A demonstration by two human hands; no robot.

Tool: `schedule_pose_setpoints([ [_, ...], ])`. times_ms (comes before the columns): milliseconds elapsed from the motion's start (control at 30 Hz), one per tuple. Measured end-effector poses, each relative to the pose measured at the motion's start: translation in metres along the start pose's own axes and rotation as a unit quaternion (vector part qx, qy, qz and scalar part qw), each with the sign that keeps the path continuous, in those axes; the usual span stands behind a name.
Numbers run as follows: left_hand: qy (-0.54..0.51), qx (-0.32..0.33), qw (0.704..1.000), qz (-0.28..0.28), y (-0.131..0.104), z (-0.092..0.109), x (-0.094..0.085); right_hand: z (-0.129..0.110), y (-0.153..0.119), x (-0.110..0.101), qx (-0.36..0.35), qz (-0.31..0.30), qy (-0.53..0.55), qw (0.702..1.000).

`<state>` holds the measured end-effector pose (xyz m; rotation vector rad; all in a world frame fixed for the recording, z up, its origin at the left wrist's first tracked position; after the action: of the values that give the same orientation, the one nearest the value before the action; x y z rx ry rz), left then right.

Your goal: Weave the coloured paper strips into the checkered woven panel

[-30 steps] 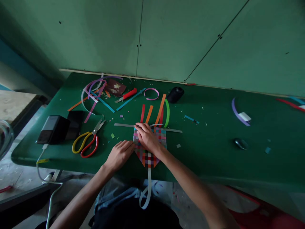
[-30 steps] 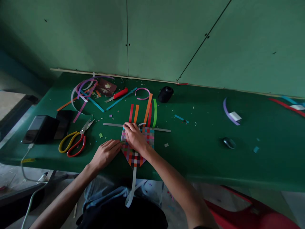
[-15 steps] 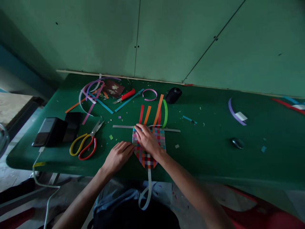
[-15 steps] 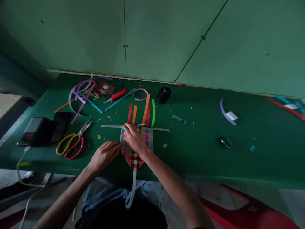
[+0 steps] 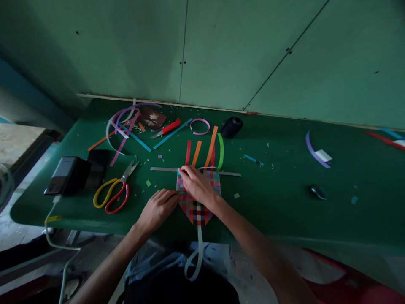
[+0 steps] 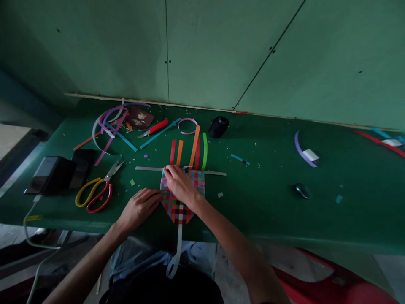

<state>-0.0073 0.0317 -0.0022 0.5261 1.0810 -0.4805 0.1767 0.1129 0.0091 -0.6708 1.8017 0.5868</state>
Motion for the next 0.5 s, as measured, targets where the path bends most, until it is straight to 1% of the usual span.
schedule_pose_setpoints([
  [100,-0.012,0.004,1.0,0.003,-0.0001,0.0001,-0.0006,0.0011,-0.001,0.0018,0.004,0.0,-0.017,1.0],
  [367,-0.041,0.007,0.999,0.019,-0.0004,-0.0005,-0.0009,0.0019,0.0009,0.0007,0.01,0.0,-0.016,1.0],
  [500,-0.095,-0.011,0.995,0.027,0.0009,-0.0012,-0.0065,0.002,0.0019,0.0003,0.01,-0.002,-0.028,1.0],
])
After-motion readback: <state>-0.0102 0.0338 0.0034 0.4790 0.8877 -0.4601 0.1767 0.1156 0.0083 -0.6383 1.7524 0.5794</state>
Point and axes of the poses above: each hand's wrist, its own y-axis towards the middle knuckle, its own x-axis out of the palm, z = x × y, the point moved 2 cm from there along y, towards the middle knuckle, and after that the axes turned 11 degrees about -z, right-handed, at the moved point
